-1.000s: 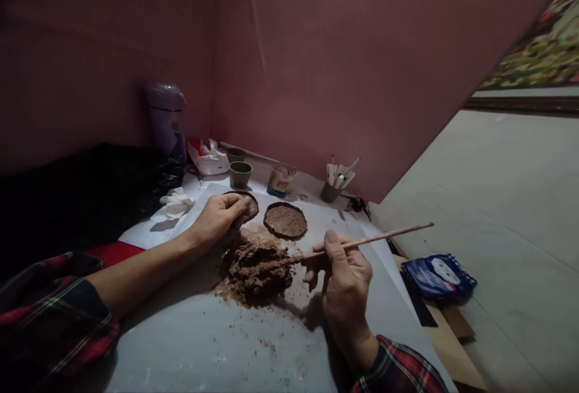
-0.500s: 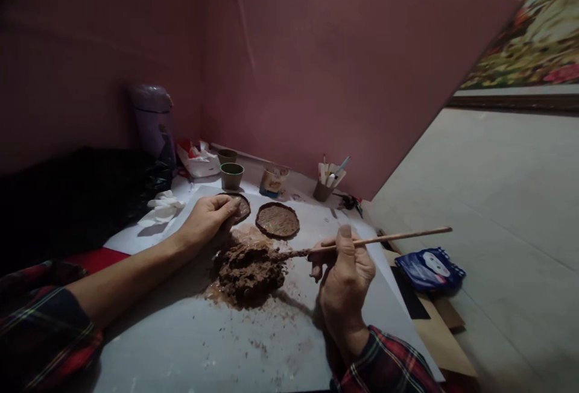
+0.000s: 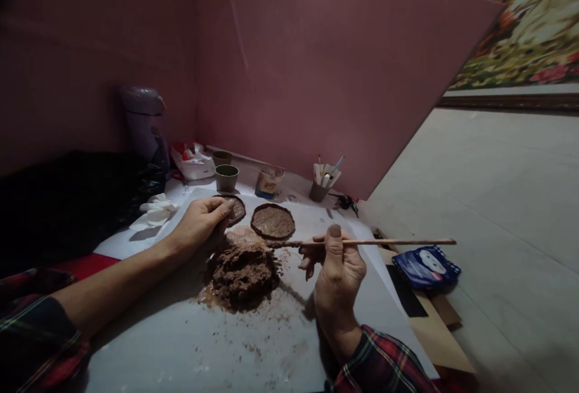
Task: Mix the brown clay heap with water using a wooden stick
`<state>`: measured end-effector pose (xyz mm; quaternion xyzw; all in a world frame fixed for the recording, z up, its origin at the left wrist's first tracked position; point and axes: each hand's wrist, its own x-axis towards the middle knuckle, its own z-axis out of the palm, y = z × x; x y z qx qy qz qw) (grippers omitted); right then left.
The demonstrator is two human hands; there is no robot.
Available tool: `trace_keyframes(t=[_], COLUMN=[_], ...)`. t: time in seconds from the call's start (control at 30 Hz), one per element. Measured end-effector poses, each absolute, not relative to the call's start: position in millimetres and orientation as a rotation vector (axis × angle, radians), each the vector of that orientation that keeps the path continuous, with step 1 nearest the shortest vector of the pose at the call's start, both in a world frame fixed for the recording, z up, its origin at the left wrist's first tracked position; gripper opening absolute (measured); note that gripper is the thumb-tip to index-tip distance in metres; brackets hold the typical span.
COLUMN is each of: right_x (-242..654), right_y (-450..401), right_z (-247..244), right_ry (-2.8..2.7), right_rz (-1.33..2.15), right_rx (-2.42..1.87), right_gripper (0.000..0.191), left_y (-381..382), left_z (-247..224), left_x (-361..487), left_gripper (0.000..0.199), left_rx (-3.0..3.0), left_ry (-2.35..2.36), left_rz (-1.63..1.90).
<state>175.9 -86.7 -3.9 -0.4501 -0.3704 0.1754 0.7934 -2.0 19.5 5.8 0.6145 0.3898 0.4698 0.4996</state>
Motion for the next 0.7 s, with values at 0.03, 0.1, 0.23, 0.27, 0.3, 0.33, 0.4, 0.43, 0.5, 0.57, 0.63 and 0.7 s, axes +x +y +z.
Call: trace_keyframes(t=[0.03, 0.1, 0.23, 0.27, 0.3, 0.33, 0.4, 0.43, 0.5, 0.57, 0.63, 0.7], right_x=[177, 180, 181, 180, 179, 178, 175, 173, 170, 168, 168, 169], right_y=[-86, -84, -84, -85, -86, -86, -89, -90, -92, -94, -95, -94], right_z=[-4, -4, -7, -7, -8, -8, -9, -10, -11, -11, -11, -10], right_ry=[-0.800, -0.840, -0.963, -0.982, -0.995, -1.002, -1.020, -1.034, -1.078, -1.128, -1.152, -1.118], right_rz=[0.336, 0.254, 0.242, 0.262, 0.274, 0.275, 0.260, 0.247, 0.222, 0.198, 0.184, 0.169], right_rx=[-0.982, -1.029, -1.128, -1.131, -1.118, -1.091, -1.017, -0.974, -0.916, -0.898, -0.890, -0.853], right_gripper=[0.031, 0.031, 0.032, 0.032, 0.032, 0.031, 0.029, 0.027, 0.024, 0.023, 0.023, 0.023], left_y=[19, 19, 21, 21, 21, 21, 20, 19, 18, 17, 17, 17], left_z=[6, 6, 5, 5, 6, 6, 7, 8, 8, 9, 10, 10], left_x=[-2, -2, -2, -2, -2, -2, -3, -3, -2, -2, -2, -2], left_gripper=[0.034, 0.034, 0.033, 0.033, 0.033, 0.033, 0.033, 0.032, 0.032, 0.031, 0.031, 0.032], left_rx=[1.485, 1.478, 1.498, 1.505, 1.511, 1.516, 1.521, 1.520, 1.506, 1.485, 1.477, 1.481], left_ry=[0.944, 0.938, 0.919, 0.919, 0.923, 0.928, 0.940, 0.944, 0.950, 0.956, 0.960, 0.956], left_rz=[1.135, 1.133, 1.150, 1.152, 1.150, 1.144, 1.134, 1.127, 1.118, 1.108, 1.107, 1.112])
